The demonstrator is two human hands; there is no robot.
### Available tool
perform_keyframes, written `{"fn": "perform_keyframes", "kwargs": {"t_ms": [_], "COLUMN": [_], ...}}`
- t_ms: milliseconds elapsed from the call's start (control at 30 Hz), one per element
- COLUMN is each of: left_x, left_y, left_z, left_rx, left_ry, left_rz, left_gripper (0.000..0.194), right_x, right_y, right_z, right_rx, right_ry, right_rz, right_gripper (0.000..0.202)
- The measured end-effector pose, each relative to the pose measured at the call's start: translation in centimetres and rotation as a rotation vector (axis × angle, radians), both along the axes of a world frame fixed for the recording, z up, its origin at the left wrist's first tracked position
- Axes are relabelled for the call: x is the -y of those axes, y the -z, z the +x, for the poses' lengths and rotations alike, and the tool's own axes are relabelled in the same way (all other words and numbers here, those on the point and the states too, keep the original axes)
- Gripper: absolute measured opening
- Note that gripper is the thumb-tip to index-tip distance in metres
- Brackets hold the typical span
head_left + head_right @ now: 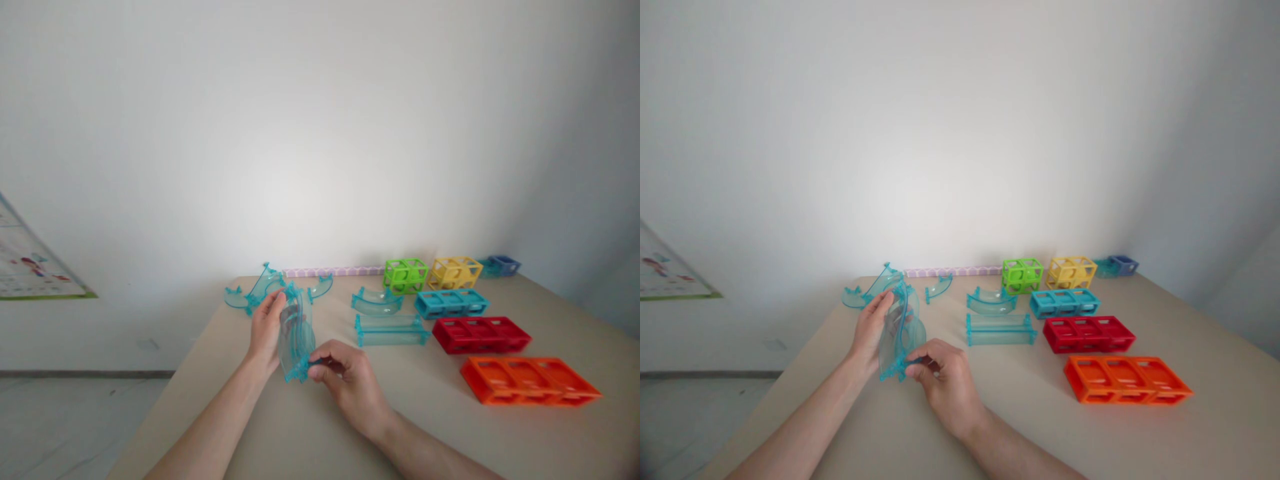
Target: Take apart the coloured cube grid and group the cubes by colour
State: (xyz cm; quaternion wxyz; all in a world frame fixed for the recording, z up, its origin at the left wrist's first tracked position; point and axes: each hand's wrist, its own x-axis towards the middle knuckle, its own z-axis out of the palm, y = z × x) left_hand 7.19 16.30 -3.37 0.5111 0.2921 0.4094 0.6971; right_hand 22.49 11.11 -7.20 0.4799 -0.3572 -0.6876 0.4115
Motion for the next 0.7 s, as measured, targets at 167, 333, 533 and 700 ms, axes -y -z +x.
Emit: {"fn": "perform_keyframes", "kwargs": {"t_ms": [167, 333, 533, 700], "left_x": [-0.1, 0.4, 0.9, 0.3], "left_y": [1.1, 1.7, 1.4, 1.7], "left_z": [0.2, 0.4, 0.9, 0.3], "left_rx": [-0.105, -0.382, -0.453, -0.444], "left_ry": [-0.138, -0.182, -0.066, -0.124], "left_rz": [0.099, 0.222, 0.249, 0.251], "left_gripper": [0.034, 0.027, 0.030, 0.023], "right_x": [0.2, 0.3, 0.5, 0.2], "right_y": [-0.6, -0.9, -1.3, -1.9], "right_z": [0.4, 0.1, 0.0, 1.0], "right_rx": [-0.102, 0.046, 0.123, 0.291], "right_ry": [-0.084, 0.037, 0.169, 0.285], "right_rz": [-0.073, -0.030, 0.025, 0.205], "right_gripper": [0.018, 0.020, 0.008, 0.015]}}
